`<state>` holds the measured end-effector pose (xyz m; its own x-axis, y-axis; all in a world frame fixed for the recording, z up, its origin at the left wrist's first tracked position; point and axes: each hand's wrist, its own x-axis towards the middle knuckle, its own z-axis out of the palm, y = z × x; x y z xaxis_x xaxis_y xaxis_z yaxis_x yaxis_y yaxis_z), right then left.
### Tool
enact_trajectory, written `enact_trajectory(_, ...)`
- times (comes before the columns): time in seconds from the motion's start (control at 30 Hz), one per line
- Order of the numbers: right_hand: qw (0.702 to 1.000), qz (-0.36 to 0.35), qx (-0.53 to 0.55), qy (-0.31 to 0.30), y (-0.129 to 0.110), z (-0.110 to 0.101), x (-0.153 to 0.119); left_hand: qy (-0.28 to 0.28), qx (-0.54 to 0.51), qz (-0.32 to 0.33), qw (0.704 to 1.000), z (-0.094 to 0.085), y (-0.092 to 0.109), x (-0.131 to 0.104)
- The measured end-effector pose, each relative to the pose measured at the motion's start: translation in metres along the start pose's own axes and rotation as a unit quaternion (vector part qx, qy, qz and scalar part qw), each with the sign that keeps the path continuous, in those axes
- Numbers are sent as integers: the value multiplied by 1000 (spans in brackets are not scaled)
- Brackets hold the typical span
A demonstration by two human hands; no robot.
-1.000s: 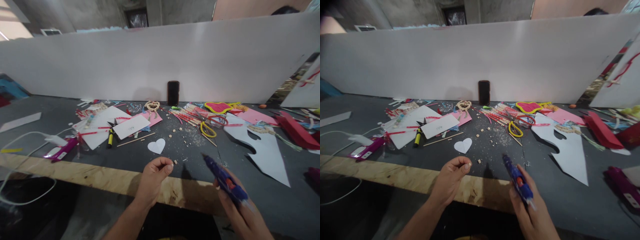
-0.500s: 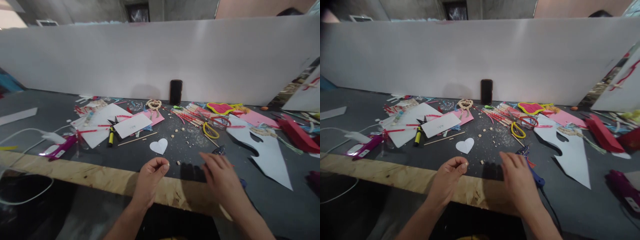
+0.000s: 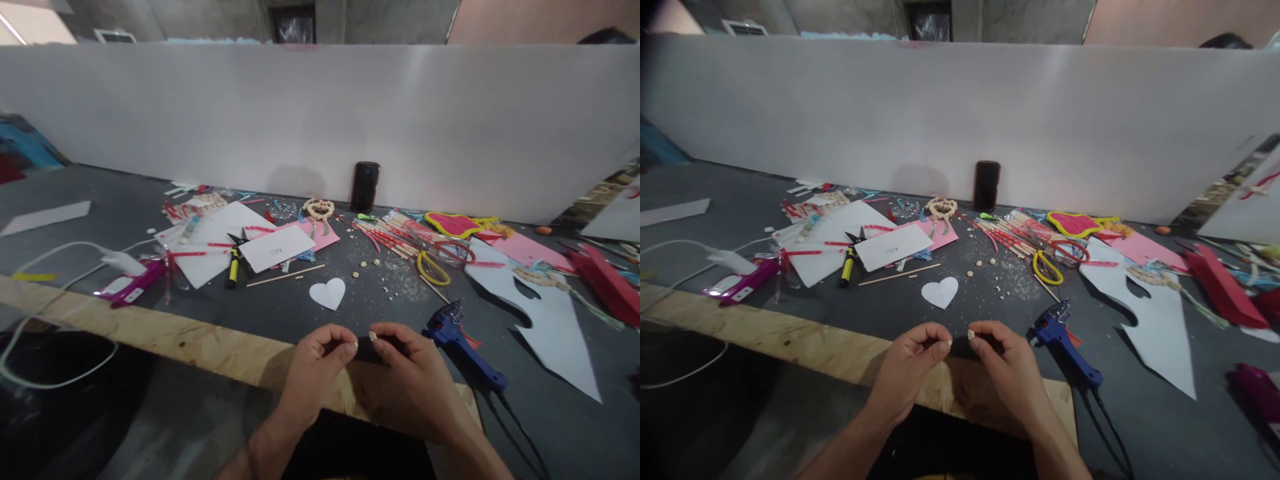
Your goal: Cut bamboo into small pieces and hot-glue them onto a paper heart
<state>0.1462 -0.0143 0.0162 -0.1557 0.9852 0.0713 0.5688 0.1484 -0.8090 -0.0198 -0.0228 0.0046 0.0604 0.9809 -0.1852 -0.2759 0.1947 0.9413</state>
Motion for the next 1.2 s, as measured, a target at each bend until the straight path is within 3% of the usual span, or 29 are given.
enact_trajectory(0.07, 978, 78, 193, 2, -1, 2, -12, -20, 7, 6, 1000, 4, -1, -2)
enact_trajectory(0.17, 898, 154, 413, 4, -1, 10, -24, -43, 29, 29, 998, 10, -2, -3)
enact_trajectory(0.27, 826, 178, 535, 2, 1, 17, -31, -52, 56, 59, 995, 14, -2, -5)
enact_trajectory(0.37, 797, 172, 579, 8, 4, 21, -33, -60, 67, 84, 992, 18, -2, -8)
enact_trajectory(0.67, 777, 158, 609, 16, 5, 22, -40, -64, 107, 108, 986, 21, -3, -11)
enact_trajectory(1.2, 808, 167, 565, 24, 9, 24, -48, -62, 177, 181, 965, 22, -2, -14)
